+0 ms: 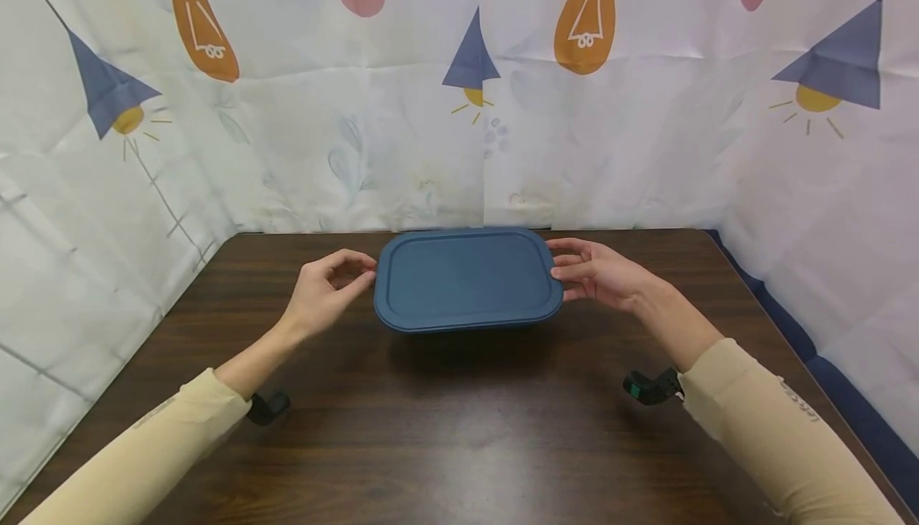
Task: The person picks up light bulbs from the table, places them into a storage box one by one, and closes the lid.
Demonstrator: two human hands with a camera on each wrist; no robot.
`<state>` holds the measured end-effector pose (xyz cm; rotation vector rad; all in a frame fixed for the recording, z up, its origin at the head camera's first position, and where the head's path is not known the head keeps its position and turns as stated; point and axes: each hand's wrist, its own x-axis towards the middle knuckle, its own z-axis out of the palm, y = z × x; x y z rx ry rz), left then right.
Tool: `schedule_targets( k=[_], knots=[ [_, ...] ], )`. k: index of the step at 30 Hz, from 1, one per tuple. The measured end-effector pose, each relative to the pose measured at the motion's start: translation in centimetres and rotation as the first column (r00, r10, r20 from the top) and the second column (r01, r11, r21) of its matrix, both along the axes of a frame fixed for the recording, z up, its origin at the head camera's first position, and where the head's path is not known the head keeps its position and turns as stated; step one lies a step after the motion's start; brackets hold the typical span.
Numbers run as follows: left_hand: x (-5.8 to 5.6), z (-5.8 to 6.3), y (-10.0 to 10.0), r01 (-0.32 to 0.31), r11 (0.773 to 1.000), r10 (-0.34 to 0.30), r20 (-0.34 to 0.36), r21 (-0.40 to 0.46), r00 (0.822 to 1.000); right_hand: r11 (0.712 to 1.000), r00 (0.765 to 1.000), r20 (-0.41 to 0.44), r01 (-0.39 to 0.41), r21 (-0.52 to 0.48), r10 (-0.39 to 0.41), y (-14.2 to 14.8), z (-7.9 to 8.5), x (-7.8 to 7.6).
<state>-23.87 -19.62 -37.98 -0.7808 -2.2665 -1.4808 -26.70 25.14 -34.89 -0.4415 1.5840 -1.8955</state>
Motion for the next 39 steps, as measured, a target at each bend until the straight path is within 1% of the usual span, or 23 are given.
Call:
schedule_targets(
  k=[1, 2, 4, 6, 9, 11, 12, 15, 16, 18, 20, 25, 28, 34, 39],
  knots=[
    [0.3, 0.1, 0.2, -0.006, 0.999, 0.003, 0.086, 0.036, 0.996, 1.000, 1.000, 0.000, 0.000, -0.001, 0.000, 0.0, 0.0, 0.0],
    [0.5, 0.2, 0.3, -0.013, 0.997, 0.000, 0.171, 0.076, 0.985, 1.000, 1.000, 0.001, 0.000, -0.002, 0.000, 0.0, -0.1, 0.0],
    [1.0, 0.5, 0.7, -0.025, 0.985, -0.029, 0.310, 0.169, 0.950, 1.000, 1.000, 0.000, -0.001, -0.002, 0.001, 0.0, -0.1, 0.0],
    [1.3, 0.8, 1.0, -0.040, 0.966, -0.068, 0.401, 0.255, 0.913, 1.000, 1.000, -0.004, -0.002, 0.000, 0.002, 0.1, -0.2, 0.0],
    [1.6, 1.2, 1.4, -0.073, 0.928, -0.126, 0.493, 0.364, 0.861, 1.000, 1.000, -0.008, -0.002, -0.002, 0.002, 0.1, -0.3, 0.0],
    [1.7, 1.5, 1.5, -0.092, 0.910, -0.158, 0.542, 0.405, 0.826, 1.000, 1.000, -0.011, 0.001, -0.003, -0.001, 0.2, -0.4, 0.0],
    [1.7, 1.6, 1.6, -0.101, 0.904, -0.170, 0.566, 0.415, 0.807, 1.000, 1.000, -0.013, 0.005, -0.001, -0.005, 0.2, -0.4, 0.0],
    [1.7, 1.9, 1.7, -0.114, 0.906, -0.187, 0.625, 0.409, 0.758, 0.999, 1.000, -0.016, 0.028, 0.022, -0.027, 0.2, -0.4, 0.1],
    [1.6, 2.0, 1.8, -0.115, 0.909, -0.188, 0.640, 0.401, 0.745, 0.999, 0.999, -0.018, 0.039, 0.036, -0.038, 0.1, -0.4, 0.1],
    [1.5, 2.2, 1.8, -0.111, 0.917, -0.188, 0.661, 0.383, 0.727, 0.995, 0.998, -0.024, 0.063, 0.071, -0.061, 0.0, -0.5, 0.1],
    [1.4, 2.3, 1.8, -0.110, 0.923, -0.185, 0.677, 0.369, 0.713, 0.990, 0.996, -0.033, 0.087, 0.109, -0.083, -0.2, -0.7, 0.1],
    [1.0, 2.5, 1.7, -0.110, 0.937, -0.168, 0.702, 0.333, 0.692, 0.980, 0.992, -0.050, 0.121, 0.159, -0.115, -0.5, -1.3, 0.0],
    [0.8, 2.6, 1.6, -0.106, 0.942, -0.161, 0.706, 0.319, 0.690, 0.978, 0.992, -0.053, 0.121, 0.171, -0.114, -0.6, -1.3, -0.2],
    [0.1, 2.5, 1.8, -0.101, 0.955, -0.133, 0.708, 0.278, 0.693, 0.966, 0.991, -0.055, 0.130, 0.221, -0.121, -0.7, -1.1, -0.3],
    [-0.5, 2.6, 1.8, -0.108, 0.962, -0.111, 0.722, 0.251, 0.683, 0.953, 0.988, -0.070, 0.150, 0.263, -0.136, -0.9, -1.2, -0.5]
  ],
)
